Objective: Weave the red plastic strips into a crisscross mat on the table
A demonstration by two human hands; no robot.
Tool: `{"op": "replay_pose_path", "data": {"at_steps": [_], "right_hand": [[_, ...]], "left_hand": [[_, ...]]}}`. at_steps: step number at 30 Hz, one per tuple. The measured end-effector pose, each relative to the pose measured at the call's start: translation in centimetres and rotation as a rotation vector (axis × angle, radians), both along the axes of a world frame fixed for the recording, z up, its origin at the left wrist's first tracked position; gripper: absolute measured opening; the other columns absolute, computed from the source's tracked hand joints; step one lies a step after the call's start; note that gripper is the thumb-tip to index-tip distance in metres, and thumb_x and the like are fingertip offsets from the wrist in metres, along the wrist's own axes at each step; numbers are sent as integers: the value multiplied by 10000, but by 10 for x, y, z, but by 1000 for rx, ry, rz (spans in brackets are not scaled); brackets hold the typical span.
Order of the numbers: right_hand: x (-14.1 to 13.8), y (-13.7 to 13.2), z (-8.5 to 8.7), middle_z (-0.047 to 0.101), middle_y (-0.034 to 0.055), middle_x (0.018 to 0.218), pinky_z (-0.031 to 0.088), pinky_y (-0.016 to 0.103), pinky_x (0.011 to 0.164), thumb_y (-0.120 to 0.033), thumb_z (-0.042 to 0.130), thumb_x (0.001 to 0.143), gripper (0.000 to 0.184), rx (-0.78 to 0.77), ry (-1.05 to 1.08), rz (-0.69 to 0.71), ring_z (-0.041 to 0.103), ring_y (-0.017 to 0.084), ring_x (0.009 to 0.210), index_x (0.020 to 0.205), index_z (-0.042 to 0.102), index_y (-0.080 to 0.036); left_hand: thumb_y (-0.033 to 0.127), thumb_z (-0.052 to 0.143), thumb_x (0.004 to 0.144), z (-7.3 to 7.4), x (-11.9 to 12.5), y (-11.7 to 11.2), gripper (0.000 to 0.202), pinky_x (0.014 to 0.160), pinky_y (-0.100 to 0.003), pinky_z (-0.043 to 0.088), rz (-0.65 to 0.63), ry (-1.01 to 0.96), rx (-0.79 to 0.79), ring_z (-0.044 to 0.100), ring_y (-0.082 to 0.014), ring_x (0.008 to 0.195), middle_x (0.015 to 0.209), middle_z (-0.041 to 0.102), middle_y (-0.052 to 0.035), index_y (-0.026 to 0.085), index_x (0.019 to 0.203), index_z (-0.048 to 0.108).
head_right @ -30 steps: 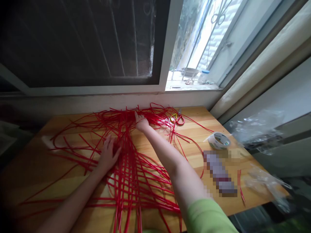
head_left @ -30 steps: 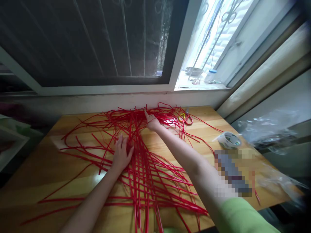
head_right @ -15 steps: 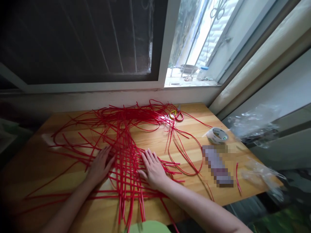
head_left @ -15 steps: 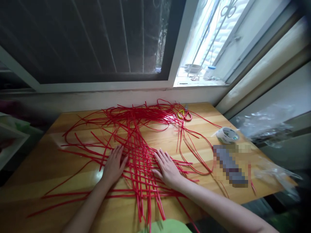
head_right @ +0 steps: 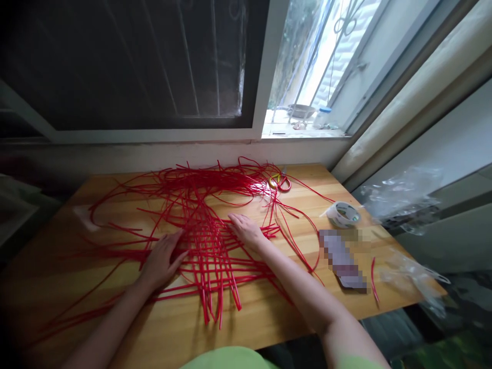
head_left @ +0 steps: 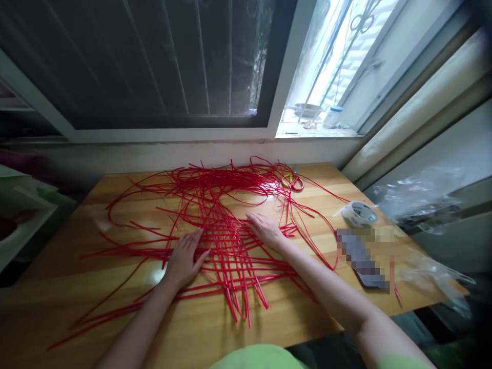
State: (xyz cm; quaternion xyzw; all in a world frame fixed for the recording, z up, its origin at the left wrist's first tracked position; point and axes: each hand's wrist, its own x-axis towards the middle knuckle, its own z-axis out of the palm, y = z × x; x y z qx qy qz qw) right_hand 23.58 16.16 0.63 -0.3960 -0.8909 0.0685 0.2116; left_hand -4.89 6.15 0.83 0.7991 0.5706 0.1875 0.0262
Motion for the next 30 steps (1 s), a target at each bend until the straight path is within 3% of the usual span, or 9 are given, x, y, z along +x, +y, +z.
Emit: {"op": "replay_pose_path", "data": {"at_steps": [3, 6, 8, 12, 17, 24, 30], "right_hand": [[5, -16, 17, 464, 139, 1289, 433, 346, 921, -230, 364, 897, 369, -56, -9, -102, 493, 201, 1132, 1242, 448, -131], [9, -49, 34, 450, 140, 1295, 419, 364, 918, -243, 449, 851, 389, -115, -123, -78, 452, 232, 1164, 1226, 470, -146], [10, -74, 40, 515, 148, 1214, 399, 390, 921, -251, 524, 797, 395, -119, -213, -59, 447, 266, 1146, 1174, 514, -134], [16, -104, 41, 610, 111, 918, 422, 361, 788, -227, 547, 777, 189, -129, -300, -264, 538, 245, 891, 950, 600, -172], [25, -108, 29, 595, 71, 747, 393, 300, 676, -181, 530, 777, 44, -134, -311, -432, 544, 206, 747, 765, 571, -173], [2, -101, 12, 613, 7, 706, 344, 254, 621, -157, 534, 765, 77, -212, -117, -376, 539, 157, 679, 703, 552, -199], [-14, -87, 5, 608, 5, 704, 338, 245, 611, -212, 516, 799, 93, -205, 49, -348, 524, 143, 662, 719, 556, -189]], "left_hand": [[573, 483, 759, 3, 11, -6, 791, 1052, -506, 221, 33, 40, 5, 292, -285, 1278, 1408, 297, -140, 174, 1378, 196], [655, 518, 676, 4, 25, -13, 889, 1050, -536, 184, 23, 58, -8, 186, -323, 1314, 1448, 192, -142, 198, 1376, 217], [683, 522, 648, 3, 34, -17, 915, 1042, -552, 180, 36, 56, -17, 154, -342, 1319, 1453, 167, -148, 202, 1372, 236], [686, 496, 664, -1, 48, -19, 908, 1024, -568, 201, 84, 32, -23, 154, -352, 1315, 1444, 179, -173, 178, 1371, 240], [729, 492, 621, -7, 60, -15, 976, 1033, -571, 174, 95, 44, -62, 93, -375, 1321, 1451, 144, -182, 136, 1362, 265], [754, 450, 621, -14, 65, -11, 978, 1043, -536, 174, 59, 97, -141, 87, -368, 1324, 1447, 151, -192, 115, 1346, 304], [704, 492, 645, -15, 60, -11, 955, 1044, -512, 199, -5, 102, -136, 86, -339, 1332, 1452, 163, -158, 144, 1375, 237]]}}
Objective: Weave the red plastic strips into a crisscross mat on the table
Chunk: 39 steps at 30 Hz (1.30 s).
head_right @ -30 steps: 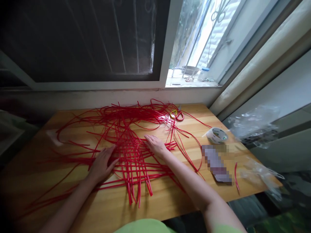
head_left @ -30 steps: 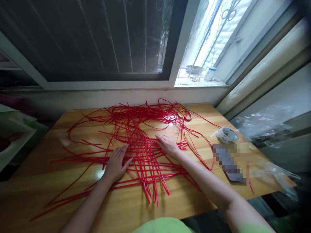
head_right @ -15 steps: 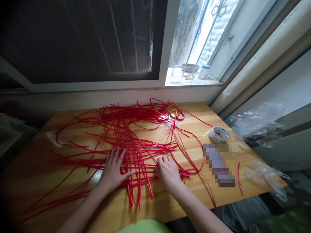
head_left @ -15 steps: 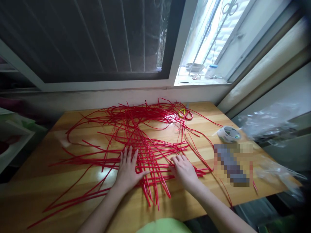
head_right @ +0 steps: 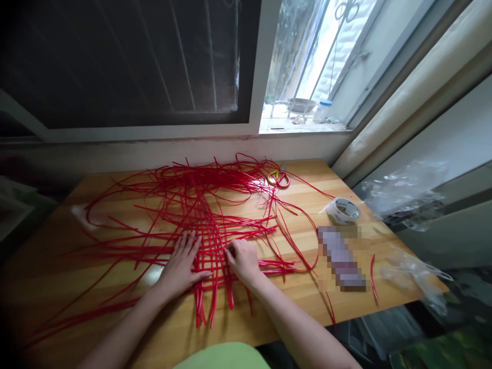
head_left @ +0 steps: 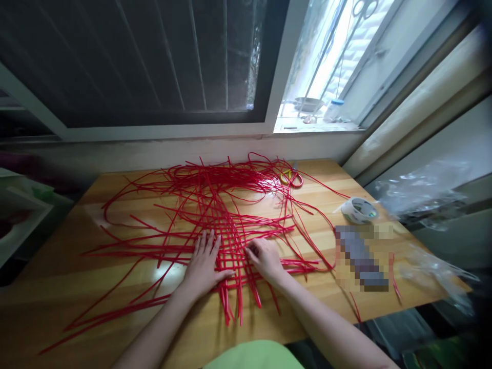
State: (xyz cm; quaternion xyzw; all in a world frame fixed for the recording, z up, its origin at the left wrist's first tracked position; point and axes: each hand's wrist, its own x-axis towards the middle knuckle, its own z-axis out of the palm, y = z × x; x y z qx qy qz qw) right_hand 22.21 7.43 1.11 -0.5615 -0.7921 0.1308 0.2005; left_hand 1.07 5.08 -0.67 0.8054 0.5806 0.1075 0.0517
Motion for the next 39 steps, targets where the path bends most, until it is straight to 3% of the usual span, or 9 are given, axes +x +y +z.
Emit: {"op": "replay_pose_path", "data": {"at_steps": [7, 12, 15, 19, 22, 24, 27, 31, 39], "right_hand": [[-2, -4, -9, 565, 19, 719, 339, 268, 661, -238, 444, 846, 157, 110, -5, 8, 483, 154, 703, 725, 529, -184], [-1, -4, -11, 557, 54, 819, 351, 320, 750, -242, 443, 830, 143, 163, -20, -55, 467, 195, 808, 892, 550, -168], [0, -5, -7, 558, 66, 879, 362, 348, 797, -237, 449, 822, 168, 157, -5, -56, 467, 211, 866, 936, 556, -175], [-2, -7, -3, 542, 99, 1112, 342, 396, 919, -316, 462, 838, 308, 145, -29, 31, 438, 240, 1066, 1109, 532, -188], [-5, -7, -7, 379, 109, 1355, 249, 455, 1019, -474, 444, 839, 548, 129, -133, 188, 263, 270, 1275, 1306, 388, -193], [-6, -7, -12, 273, 103, 1424, 210, 483, 1039, -520, 408, 844, 610, 95, -189, 237, 167, 274, 1324, 1357, 311, -204], [-7, -8, -16, 210, 94, 1447, 195, 496, 1048, -536, 372, 855, 615, 59, -203, 232, 128, 270, 1338, 1373, 276, -220], [-5, -6, -10, 231, 96, 1438, 213, 477, 1055, -505, 353, 875, 600, 62, -184, 213, 138, 248, 1338, 1381, 258, -197], [2, 27, -5, 286, 161, 1402, 175, 479, 1065, -543, 308, 873, 664, 45, -216, 29, 190, 269, 1323, 1349, 318, -80]], "left_hand": [[705, 514, 629, 16, -11, -2, 1004, 1065, -464, 194, -228, -26, -62, 132, -286, 1335, 1460, 134, -141, 182, 1400, 139], [736, 509, 595, 27, -17, -5, 1041, 1067, -523, 108, -324, -34, 11, 148, -305, 1330, 1446, 187, -150, 189, 1400, 141], [736, 511, 593, 25, -21, -8, 1051, 1063, -538, 86, -276, -7, 77, 142, -317, 1329, 1451, 170, -155, 182, 1401, 130], [608, 485, 734, 12, -30, -11, 868, 1059, -518, 123, -134, 28, 124, 136, -297, 1333, 1458, 153, -138, 203, 1404, 110], [538, 453, 793, 5, -36, -13, 749, 1062, -499, 126, -113, 62, 85, 142, -276, 1335, 1458, 169, -111, 238, 1399, 132], [533, 452, 795, 4, -37, -13, 736, 1064, -501, 114, -125, 72, 60, 141, -272, 1335, 1457, 178, -99, 251, 1397, 138], [518, 443, 806, 9, -36, -14, 728, 1061, -509, 135, -123, 34, 39, 138, -272, 1336, 1463, 156, -96, 251, 1400, 118], [398, 325, 888, 18, -41, -5, 593, 1060, -488, 190, -59, -126, 73, 158, -227, 1336, 1463, 170, -93, 240, 1402, 74], [413, 297, 887, 17, -52, 43, 523, 1044, -521, 216, 131, -160, 229, 200, -271, 1321, 1420, 257, -165, 143, 1336, 285]]}}
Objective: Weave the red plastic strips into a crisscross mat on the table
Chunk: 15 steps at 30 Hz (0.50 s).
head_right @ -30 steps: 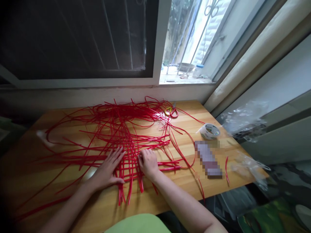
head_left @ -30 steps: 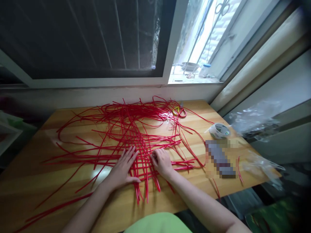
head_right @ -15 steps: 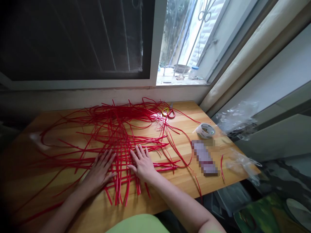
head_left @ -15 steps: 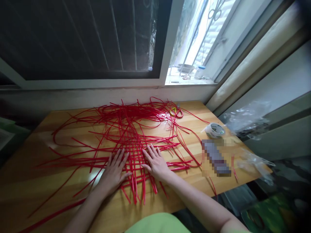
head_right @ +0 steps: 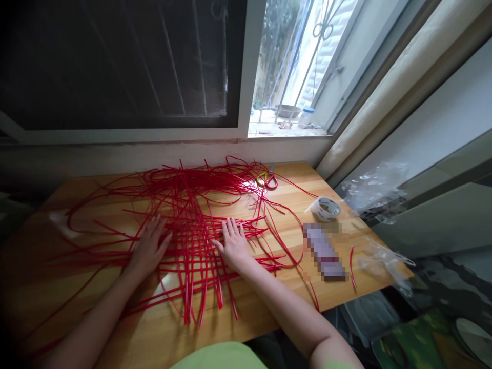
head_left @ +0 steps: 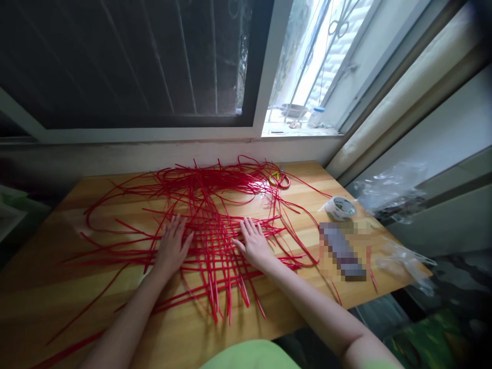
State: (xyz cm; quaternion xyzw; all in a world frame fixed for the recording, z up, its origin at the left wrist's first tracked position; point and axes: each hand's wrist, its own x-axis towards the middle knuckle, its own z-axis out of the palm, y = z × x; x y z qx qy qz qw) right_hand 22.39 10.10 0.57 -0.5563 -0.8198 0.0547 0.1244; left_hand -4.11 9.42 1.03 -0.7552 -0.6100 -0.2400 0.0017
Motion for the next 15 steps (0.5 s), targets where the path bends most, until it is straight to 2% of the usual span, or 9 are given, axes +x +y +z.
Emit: {"op": "replay_pose_path", "data": {"at_steps": [5, 8, 11, 15], "right_hand": [[-6, 15, -11, 268, 157, 1409, 140, 463, 1074, -572, 252, 873, 709, -17, -23, -16, 172, 270, 1327, 1351, 305, -51], [-7, 18, -17, 247, 143, 1419, 112, 459, 1077, -582, 231, 871, 718, -1, -32, -26, 161, 268, 1330, 1363, 282, -61], [-5, 19, -19, 231, 130, 1426, 92, 451, 1079, -594, 203, 867, 724, 17, -34, -47, 142, 261, 1336, 1373, 262, -79], [-4, 25, -17, 229, 137, 1426, 91, 434, 1079, -597, 182, 867, 727, 3, -48, -68, 138, 260, 1336, 1367, 282, -79]], "left_hand": [[446, 300, 871, -1, 10, 43, 543, 1056, -510, 190, -4, 76, 25, 206, -274, 1319, 1408, 287, -165, 120, 1302, 351], [469, 287, 861, -3, 8, 64, 597, 1049, -525, 185, 81, 108, 5, 253, -294, 1299, 1384, 319, -196, 74, 1305, 343], [477, 276, 861, -9, 1, 68, 633, 1048, -524, 182, 149, 146, -53, 300, -302, 1276, 1363, 346, -215, 37, 1315, 318], [456, 243, 879, -16, -7, 55, 614, 1054, -487, 207, 124, 130, -91, 331, -278, 1262, 1363, 358, -195, 37, 1326, 292]]}}
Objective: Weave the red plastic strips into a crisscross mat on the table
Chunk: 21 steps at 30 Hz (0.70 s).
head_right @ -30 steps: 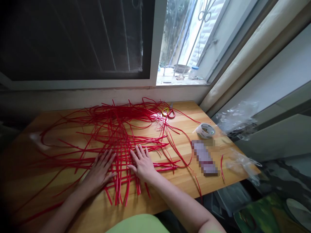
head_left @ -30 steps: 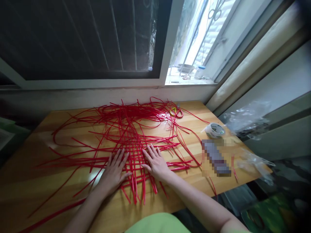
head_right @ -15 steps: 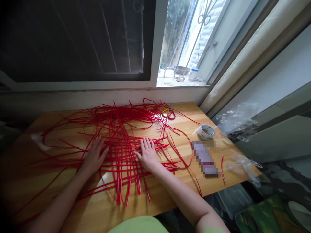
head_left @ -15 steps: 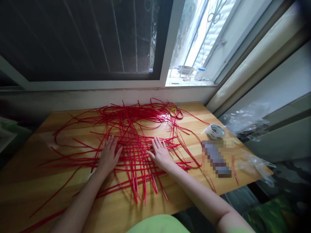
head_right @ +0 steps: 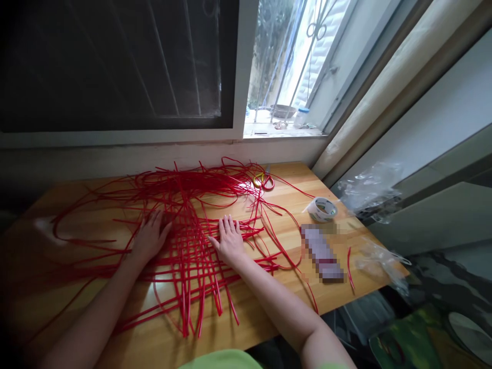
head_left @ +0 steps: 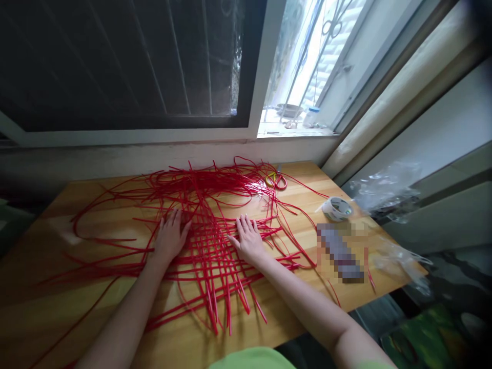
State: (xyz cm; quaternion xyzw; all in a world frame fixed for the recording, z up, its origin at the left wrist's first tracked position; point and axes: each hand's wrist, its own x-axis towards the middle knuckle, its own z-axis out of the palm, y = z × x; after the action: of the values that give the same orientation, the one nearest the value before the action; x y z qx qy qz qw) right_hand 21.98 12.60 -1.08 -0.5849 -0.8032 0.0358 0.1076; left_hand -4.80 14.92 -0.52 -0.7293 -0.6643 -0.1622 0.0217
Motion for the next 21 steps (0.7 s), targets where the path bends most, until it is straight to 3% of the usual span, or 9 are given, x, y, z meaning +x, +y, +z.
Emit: {"op": "replay_pose_path", "data": {"at_steps": [5, 10, 16, 21], "right_hand": [[-3, 15, 2, 225, 138, 1427, 100, 436, 1074, -584, 209, 872, 699, -6, -9, 15, 150, 257, 1335, 1365, 292, -96], [-6, 25, -5, 270, 131, 1414, 114, 443, 1071, -548, 253, 884, 649, 47, 15, -15, 173, 251, 1330, 1352, 323, -104], [-2, 27, -13, 373, 132, 1365, 176, 450, 1060, -497, 323, 885, 567, 99, 81, -3, 259, 257, 1300, 1292, 425, -116], [3, 21, 2, 403, 151, 1342, 240, 457, 1048, -435, 370, 885, 524, 181, 222, 57, 282, 253, 1290, 1282, 422, -97]], "left_hand": [[433, 234, 896, -1, 0, -28, 541, 1024, -452, 295, -97, -63, -20, 437, -240, 1187, 1277, 479, -156, 88, 1300, 333], [410, 302, 886, -2, 8, -50, 466, 975, -421, 361, -49, -77, 78, 499, -243, 1100, 1154, 566, -146, 91, 1181, 470], [361, 372, 866, 1, 8, -50, 356, 865, -385, 443, 19, -121, 123, 566, -227, 922, 994, 626, -106, 134, 1076, 548], [323, 377, 857, -1, 3, -48, 346, 968, -420, 372, -5, -163, 211, 514, -237, 1047, 1072, 594, -130, 115, 1085, 534]]}}
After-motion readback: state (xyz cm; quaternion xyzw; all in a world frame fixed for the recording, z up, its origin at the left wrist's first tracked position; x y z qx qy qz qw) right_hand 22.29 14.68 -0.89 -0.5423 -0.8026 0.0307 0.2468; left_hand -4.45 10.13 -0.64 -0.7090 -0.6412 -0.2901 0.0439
